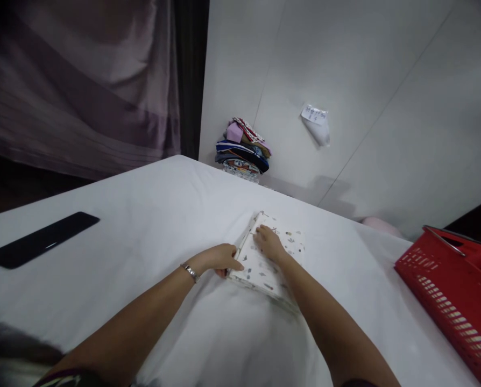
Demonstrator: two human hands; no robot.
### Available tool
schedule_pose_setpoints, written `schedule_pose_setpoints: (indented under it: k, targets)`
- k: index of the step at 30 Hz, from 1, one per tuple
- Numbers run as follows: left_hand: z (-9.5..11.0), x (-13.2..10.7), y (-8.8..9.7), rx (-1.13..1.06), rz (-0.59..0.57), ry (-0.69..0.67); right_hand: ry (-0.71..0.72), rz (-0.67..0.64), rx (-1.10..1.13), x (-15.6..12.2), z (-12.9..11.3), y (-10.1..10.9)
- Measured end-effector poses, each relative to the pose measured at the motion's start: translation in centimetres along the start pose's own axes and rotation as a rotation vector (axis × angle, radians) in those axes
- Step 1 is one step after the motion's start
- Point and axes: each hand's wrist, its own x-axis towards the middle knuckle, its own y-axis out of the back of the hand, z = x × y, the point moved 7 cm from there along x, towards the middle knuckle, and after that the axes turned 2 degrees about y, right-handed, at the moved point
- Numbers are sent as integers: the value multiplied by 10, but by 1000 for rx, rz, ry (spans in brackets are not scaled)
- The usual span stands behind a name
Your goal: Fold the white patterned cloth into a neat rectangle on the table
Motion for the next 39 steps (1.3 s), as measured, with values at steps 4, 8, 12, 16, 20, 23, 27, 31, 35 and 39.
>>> schedule_pose_setpoints:
  k: [4,8,12,16,20,23,27,31,35,39]
  targets:
    - [1,-2,0,45,9,-4,-218,61,45,36,22,27]
    - [1,-1,-1,62,-4,-17,-327,-38,27,74,23,20]
    - [0,1,-1,82,-2,-39,-379,-82,-47,94,17,6]
    - [0,4,-1,109,-2,-46,-374,-83,-106,100,17,2]
    - [-3,8,-3,87,-10,-48,-343,-76,-100,97,21,5]
    - [-3,10,-4,69,-12,-69,-326,-57,-81,93,19,6]
    - [-5,11,-5,63,-15,-75,-311,-17,-105,94,8,2]
    - [-5,11,-5,64,-23,-80,-333,-16,-146,94,-2,1]
    - [-4,10,-8,48,-48,-97,-364,-11,-169,88,-3,7]
    - [-4,9,-13,-3,-98,-83,-381,-5,-187,82,-4,4]
